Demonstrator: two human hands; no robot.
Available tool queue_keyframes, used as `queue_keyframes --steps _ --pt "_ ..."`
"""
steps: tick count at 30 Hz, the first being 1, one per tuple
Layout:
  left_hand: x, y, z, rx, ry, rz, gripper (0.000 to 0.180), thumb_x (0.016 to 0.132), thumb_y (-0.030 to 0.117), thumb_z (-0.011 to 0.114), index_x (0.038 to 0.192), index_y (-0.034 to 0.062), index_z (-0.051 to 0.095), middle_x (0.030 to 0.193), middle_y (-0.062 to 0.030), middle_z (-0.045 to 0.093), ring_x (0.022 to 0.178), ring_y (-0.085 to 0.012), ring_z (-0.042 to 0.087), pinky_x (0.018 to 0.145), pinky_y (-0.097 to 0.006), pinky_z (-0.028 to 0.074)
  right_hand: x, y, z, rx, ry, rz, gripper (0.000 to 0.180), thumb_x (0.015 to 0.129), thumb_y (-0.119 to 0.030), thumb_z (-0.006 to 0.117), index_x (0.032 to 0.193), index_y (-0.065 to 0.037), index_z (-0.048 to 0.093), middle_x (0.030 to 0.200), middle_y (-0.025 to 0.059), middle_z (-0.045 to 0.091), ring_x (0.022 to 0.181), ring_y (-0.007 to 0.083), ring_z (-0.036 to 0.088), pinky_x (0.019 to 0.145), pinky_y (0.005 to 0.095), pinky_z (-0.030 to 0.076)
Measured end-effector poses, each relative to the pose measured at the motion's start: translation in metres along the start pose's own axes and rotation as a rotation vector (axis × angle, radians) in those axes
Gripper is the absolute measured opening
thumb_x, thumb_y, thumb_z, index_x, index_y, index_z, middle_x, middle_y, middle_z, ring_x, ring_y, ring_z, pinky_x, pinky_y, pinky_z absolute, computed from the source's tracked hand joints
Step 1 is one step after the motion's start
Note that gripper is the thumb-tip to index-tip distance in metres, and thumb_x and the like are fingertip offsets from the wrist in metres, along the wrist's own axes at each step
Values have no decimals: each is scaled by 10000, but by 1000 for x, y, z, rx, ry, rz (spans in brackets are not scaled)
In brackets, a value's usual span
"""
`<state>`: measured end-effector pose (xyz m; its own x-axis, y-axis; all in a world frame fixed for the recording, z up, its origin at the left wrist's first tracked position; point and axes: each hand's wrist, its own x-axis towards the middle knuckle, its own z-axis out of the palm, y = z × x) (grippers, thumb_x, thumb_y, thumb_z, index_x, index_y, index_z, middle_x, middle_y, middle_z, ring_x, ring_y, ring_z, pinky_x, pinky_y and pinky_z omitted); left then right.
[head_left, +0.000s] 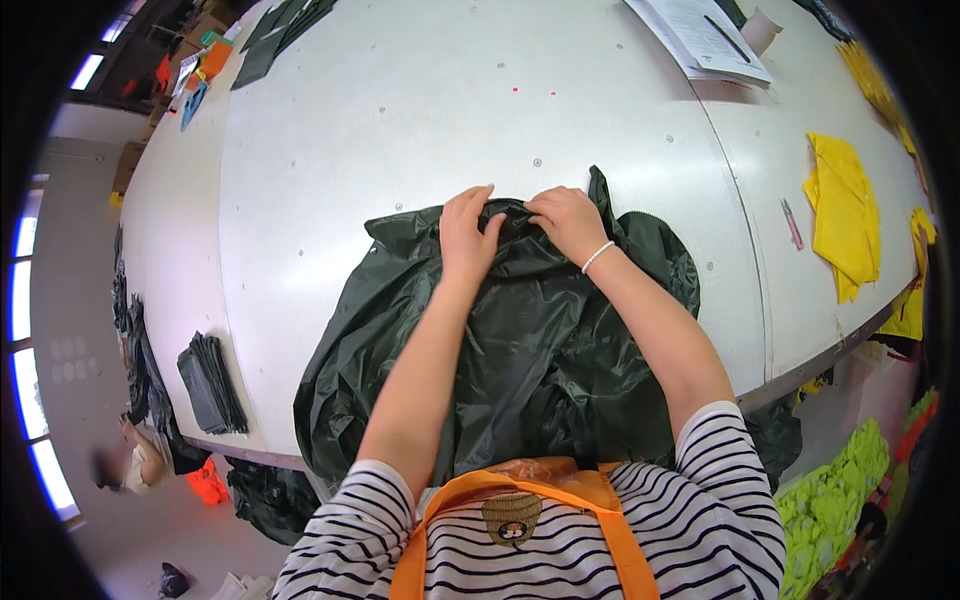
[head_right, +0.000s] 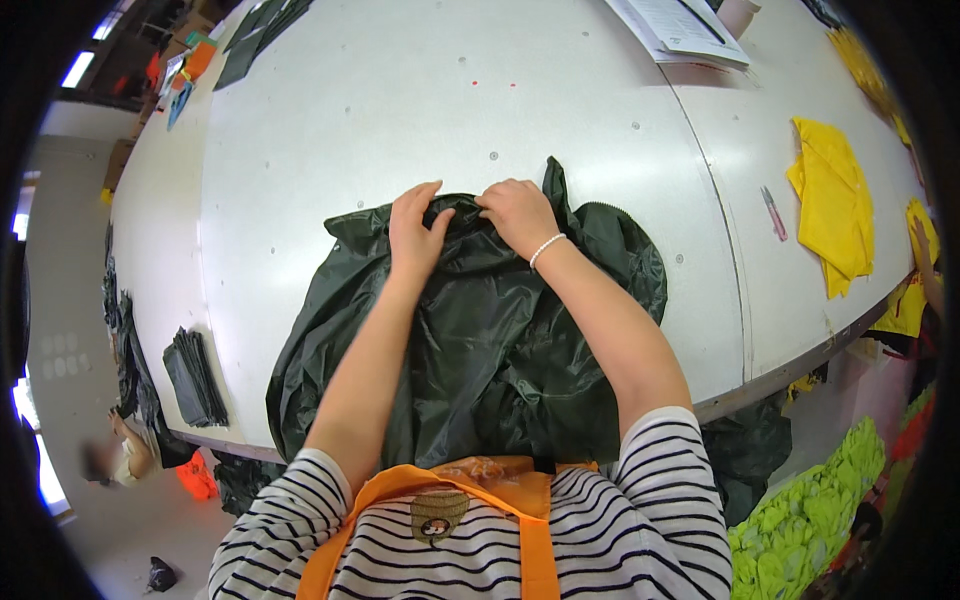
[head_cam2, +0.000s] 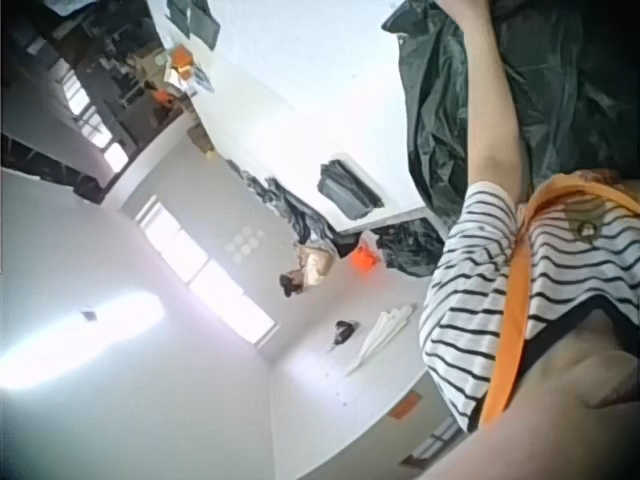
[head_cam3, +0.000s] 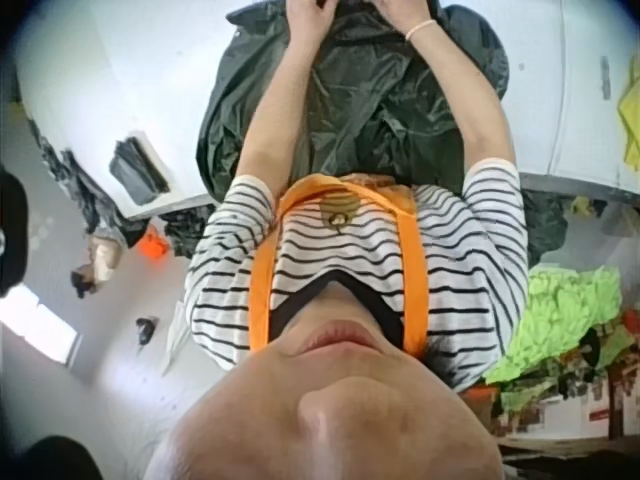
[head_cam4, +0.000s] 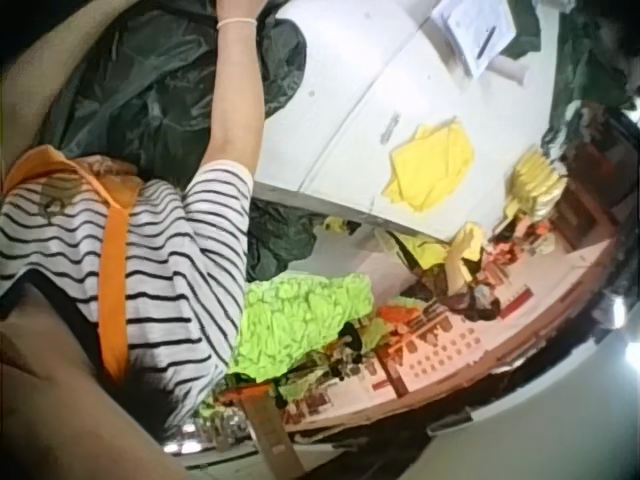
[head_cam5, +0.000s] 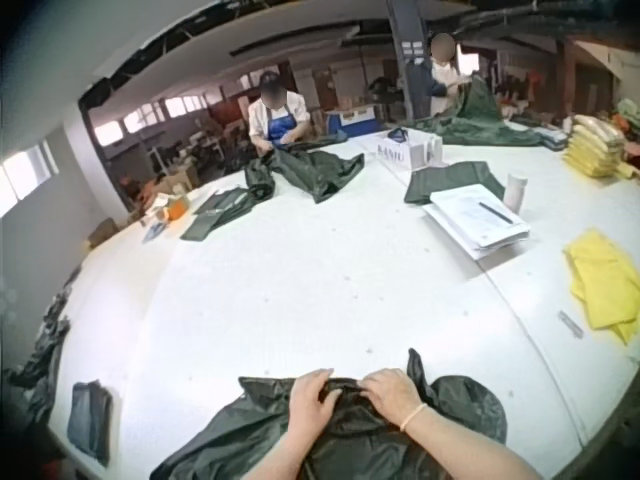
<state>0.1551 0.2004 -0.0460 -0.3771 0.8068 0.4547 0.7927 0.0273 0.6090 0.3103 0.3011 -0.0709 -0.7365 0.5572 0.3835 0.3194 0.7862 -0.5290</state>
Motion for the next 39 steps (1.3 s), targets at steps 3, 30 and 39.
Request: queue_keyframes --steps 3,30,39 --pt "8 -20 0 15 -184 31 215 725 62 716 925 47 638 960 -93 634 919 -292 577 808 -383 470 2 -1 0 18 -27 -19 125 787 -147 656 900 -101 685 888 26 653 903 205 593 833 345 431" --pt "0 -50 4 -134 -327 44 175 705 55 740 878 53 711 806 -78 593 739 -243 583 646 -329 477 11 -16 25 35 -20 2 103 758 -132 678 809 -58 628 825 57 607 859 247 566 756 345 444" --pt "6 -41 7 -164 -410 -236 128 711 57 735 834 38 704 767 -64 551 684 -196 555 637 -307 455 -1 4 7 176 -31 147 182 746 -71 716 903 -12 644 913 84 622 925 282 555 793 358 473"
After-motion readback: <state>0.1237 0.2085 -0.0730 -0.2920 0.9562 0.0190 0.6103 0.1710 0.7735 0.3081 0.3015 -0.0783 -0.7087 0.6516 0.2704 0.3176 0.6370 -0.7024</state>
